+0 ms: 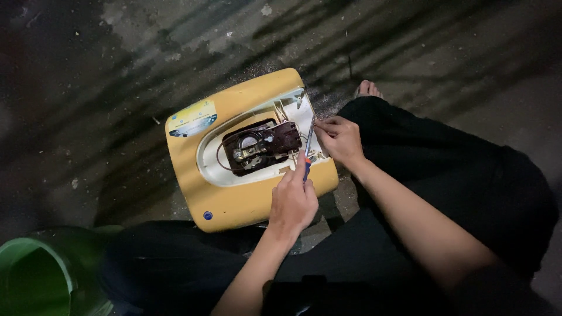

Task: Tightening internal screws and adjusting components inside a yellow appliance using a screwdriver while sitting on the floor.

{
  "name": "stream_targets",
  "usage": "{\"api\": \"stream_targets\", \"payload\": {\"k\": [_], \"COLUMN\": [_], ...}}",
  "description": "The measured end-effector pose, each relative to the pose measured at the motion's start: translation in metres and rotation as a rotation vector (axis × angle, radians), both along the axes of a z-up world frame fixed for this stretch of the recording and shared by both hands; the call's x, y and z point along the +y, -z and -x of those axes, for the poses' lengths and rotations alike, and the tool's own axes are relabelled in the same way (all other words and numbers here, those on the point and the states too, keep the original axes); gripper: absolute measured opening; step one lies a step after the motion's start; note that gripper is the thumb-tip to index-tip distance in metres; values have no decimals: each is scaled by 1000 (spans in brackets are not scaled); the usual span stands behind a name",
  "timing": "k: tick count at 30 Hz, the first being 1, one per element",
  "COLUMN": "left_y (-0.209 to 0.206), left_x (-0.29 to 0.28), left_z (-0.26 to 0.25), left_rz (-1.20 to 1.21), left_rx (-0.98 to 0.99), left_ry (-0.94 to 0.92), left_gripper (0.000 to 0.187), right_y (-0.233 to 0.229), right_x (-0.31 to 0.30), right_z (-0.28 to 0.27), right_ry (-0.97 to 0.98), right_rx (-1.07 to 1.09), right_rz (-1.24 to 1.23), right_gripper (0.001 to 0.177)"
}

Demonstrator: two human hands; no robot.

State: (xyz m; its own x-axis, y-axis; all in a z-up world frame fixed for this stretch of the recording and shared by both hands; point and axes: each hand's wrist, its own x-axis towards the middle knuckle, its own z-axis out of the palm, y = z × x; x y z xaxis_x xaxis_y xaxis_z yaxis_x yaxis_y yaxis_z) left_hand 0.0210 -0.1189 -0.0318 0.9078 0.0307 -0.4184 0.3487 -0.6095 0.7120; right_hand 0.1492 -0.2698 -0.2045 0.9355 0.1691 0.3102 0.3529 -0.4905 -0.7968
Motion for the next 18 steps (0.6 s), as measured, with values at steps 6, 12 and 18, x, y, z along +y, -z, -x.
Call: {"api": "stream_targets", "payload": {"k": [6, 12, 18], "left_y": [8, 19, 6], "left_x": [-1, -1, 0], "left_z": [2, 3, 1], "left_rz": [-10, -64, 0], "left_rx": [51, 60, -5], "left_ry": [1, 54, -28], "left_gripper": [65, 67, 65], "right_y": [-1, 1, 4], "right_x": [1, 1, 1], "right_z": [2, 1, 1], "right_ry": [21, 4, 34], "right_rx": [17, -3, 26], "right_rz": [-25, -37, -27], "right_gripper": [18, 19, 18]}}
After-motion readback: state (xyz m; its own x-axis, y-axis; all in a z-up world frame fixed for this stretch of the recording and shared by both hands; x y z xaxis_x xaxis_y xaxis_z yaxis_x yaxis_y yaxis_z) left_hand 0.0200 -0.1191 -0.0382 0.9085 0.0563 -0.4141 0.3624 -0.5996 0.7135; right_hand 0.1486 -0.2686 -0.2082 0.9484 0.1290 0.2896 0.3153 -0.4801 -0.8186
